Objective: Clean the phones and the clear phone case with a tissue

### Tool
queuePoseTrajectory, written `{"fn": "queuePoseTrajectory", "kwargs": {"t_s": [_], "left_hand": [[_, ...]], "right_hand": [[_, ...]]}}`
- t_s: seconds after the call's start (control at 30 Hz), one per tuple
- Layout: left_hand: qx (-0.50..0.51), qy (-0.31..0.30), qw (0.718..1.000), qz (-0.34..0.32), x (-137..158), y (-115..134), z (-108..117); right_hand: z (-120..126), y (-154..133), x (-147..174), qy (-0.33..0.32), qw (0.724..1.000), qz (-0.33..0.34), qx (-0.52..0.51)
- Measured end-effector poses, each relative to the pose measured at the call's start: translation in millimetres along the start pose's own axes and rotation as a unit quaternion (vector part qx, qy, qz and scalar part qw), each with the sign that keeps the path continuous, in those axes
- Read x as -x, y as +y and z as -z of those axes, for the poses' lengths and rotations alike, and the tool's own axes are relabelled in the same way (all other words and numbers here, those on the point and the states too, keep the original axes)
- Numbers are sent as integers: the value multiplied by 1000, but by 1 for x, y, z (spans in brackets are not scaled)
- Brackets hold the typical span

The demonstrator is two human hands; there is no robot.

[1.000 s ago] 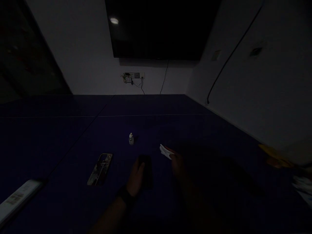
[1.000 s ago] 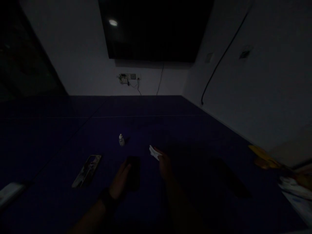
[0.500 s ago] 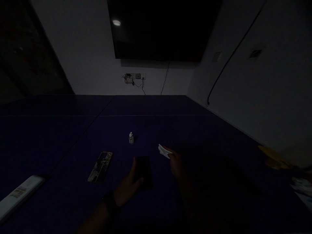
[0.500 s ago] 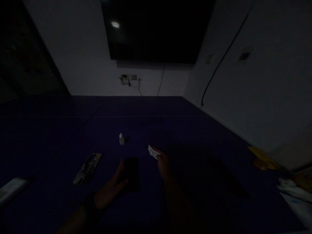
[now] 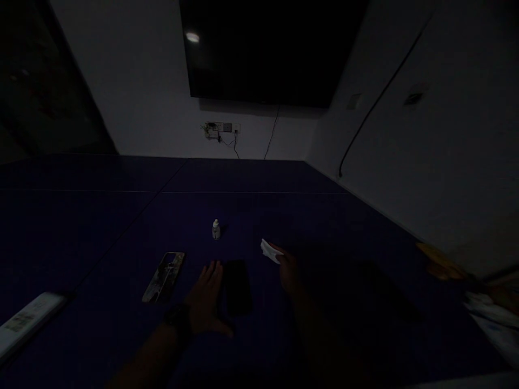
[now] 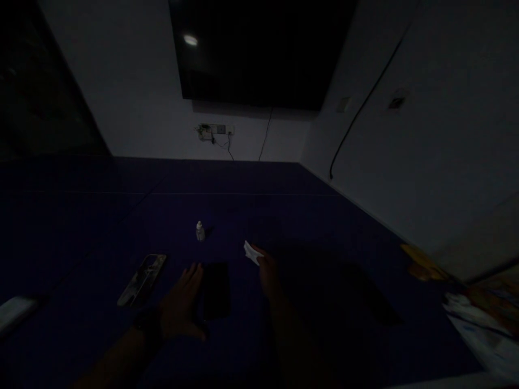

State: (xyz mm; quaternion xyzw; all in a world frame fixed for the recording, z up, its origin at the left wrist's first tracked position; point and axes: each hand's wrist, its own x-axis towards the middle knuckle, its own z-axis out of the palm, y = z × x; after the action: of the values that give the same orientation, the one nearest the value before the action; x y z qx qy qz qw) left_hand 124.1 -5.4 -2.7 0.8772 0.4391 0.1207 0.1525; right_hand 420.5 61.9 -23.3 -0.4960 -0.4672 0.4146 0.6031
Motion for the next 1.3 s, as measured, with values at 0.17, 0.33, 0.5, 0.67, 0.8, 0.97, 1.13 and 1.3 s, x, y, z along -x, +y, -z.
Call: {"fn": "queuePoseTrajectory", "kwargs": {"t_s": [0.17, 0.33, 0.5, 0.67, 0.8, 0.97, 1.13, 1.3], "left_hand": [[-57, 2, 998, -19, -8, -11, 4], [-45, 11, 998, -41, -9, -16, 10], [-31, 46, 997, -55, -14, -14, 5], [-29, 42, 996, -71, -20, -12, 0], [-38, 38, 995, -80, -19, -13, -1], [-35, 46, 995, -83, -19, -15, -3], [-35, 59, 994, -87, -18, -13, -3], [-34, 62, 994, -88, -18, -12, -2]], "right_hand": [[6, 0, 0, -2, 999, 5, 37], [11, -10, 2, -51, 994, 24, 90], [-10, -24, 11, -171, 958, 140, 185], [-32, -25, 24, -334, 824, 285, 359], [-41, -28, 32, -371, 785, 277, 412], [-39, -33, 32, -435, 764, 282, 384], [-35, -28, 25, -418, 777, 274, 383], [-31, -30, 22, -457, 756, 284, 372]]}}
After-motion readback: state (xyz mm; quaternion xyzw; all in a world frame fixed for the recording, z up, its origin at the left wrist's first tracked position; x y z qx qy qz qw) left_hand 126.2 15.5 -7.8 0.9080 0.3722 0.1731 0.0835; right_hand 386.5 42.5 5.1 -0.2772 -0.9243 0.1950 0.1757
